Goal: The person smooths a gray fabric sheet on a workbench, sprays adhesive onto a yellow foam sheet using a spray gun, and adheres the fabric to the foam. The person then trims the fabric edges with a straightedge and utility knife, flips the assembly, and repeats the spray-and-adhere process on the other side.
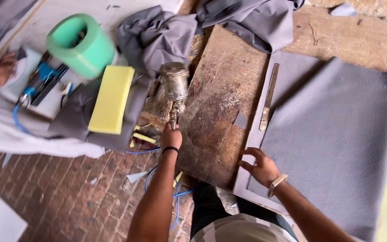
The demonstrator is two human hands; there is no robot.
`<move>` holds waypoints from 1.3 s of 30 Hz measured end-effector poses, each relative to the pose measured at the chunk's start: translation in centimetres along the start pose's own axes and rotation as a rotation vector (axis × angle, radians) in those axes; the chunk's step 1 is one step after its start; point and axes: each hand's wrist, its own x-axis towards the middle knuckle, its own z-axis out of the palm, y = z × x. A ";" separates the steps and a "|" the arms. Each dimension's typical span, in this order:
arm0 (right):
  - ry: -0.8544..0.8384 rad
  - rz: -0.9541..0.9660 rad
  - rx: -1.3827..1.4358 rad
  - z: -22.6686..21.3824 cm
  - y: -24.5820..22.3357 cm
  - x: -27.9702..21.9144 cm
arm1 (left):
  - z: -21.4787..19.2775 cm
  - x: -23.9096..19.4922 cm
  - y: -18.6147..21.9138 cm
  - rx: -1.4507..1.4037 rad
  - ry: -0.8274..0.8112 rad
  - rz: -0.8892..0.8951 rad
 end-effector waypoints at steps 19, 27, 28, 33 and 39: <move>0.654 0.354 -0.210 9.8 2.4 -3.4 | -4.4 4.6 6.2 0.218 0.094 0.694; 0.886 0.602 -0.143 4.8 1.8 -8.0 | 7.3 -8.7 11.9 -0.012 -0.744 0.941; 0.958 0.520 -0.163 2.9 1.6 -9.8 | 8.6 -10.7 12.1 -0.002 -0.803 0.998; 1.280 0.180 -0.349 -7.4 2.0 -20.8 | 14.3 -20.8 12.4 0.191 -0.978 1.207; 1.531 0.099 -0.356 -16.7 7.8 -32.8 | 21.5 -31.1 14.5 0.432 -0.891 1.280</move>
